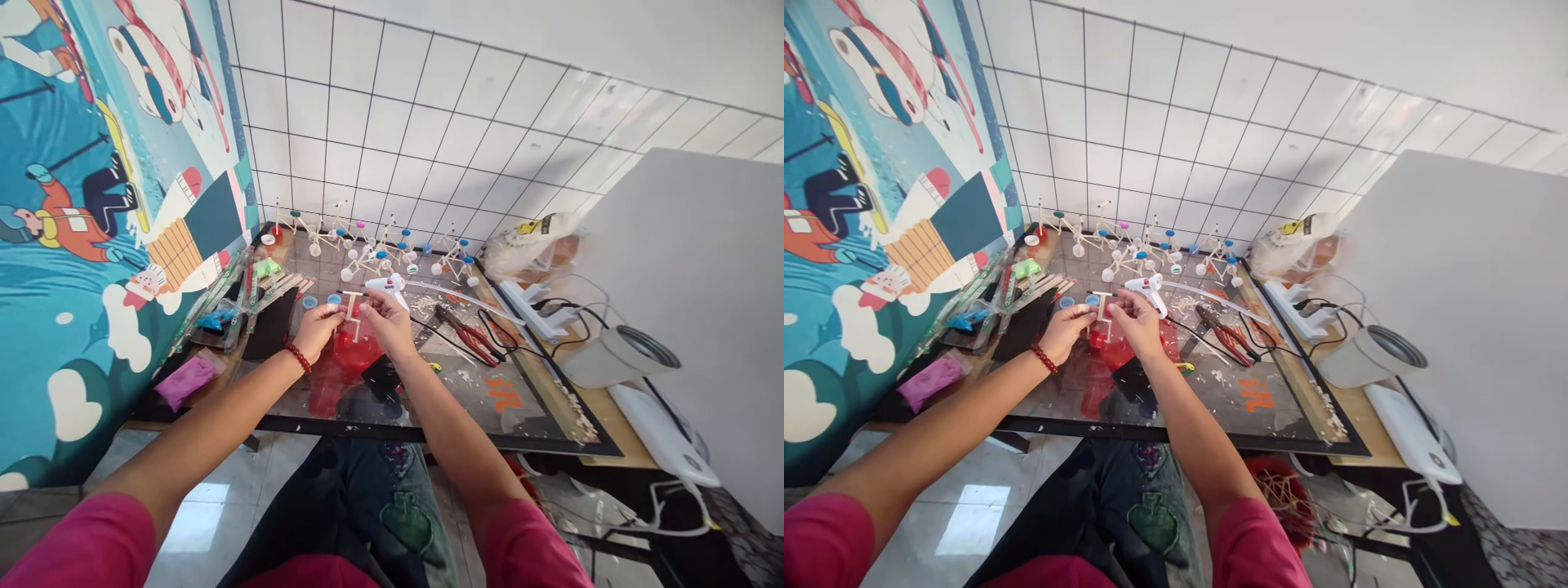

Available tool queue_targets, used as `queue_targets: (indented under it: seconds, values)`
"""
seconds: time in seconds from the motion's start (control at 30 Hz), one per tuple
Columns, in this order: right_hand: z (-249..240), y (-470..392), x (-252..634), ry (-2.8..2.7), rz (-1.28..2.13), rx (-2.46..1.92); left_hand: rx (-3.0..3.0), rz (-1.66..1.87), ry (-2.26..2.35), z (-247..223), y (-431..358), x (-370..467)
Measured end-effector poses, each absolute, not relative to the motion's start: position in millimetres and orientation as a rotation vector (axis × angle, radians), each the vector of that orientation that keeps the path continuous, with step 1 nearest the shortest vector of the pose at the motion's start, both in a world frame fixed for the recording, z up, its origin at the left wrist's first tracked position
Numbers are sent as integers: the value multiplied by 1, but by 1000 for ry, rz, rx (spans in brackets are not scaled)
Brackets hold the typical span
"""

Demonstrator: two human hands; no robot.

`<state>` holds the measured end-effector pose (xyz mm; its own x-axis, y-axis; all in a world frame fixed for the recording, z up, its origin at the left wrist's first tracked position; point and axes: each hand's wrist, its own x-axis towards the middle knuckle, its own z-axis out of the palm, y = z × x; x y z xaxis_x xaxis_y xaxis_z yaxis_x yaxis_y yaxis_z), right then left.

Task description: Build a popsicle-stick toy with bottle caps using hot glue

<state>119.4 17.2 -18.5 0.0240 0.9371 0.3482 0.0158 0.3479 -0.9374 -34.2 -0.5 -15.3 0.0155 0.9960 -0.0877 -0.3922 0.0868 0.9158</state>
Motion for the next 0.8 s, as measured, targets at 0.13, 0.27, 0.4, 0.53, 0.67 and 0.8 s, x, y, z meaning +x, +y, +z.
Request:
queue_targets:
  seconds: [0.13,0.27,0.4,0.53,0.67,0.8]
  values:
    - [-16,16,120,-1322,877,-945,848,1308,978,-17,1,-35]
    - [-15,15,119,-1274,887,-925,868,1307,976,-15,0,-34]
    - [-17,16,117,-1249,1037,-921,879,1311,945,-12,-3,-33]
    - [-17,14,115,-1320,1171,-899,944,1309,930,-14,-3,-32]
    - [-17,12,114,-1371,1077,-901,1013,1308,901,-19,-1,-32]
    - [-18,13,114,-1346,1045,-920,1032,1283,886,-18,-2,-32]
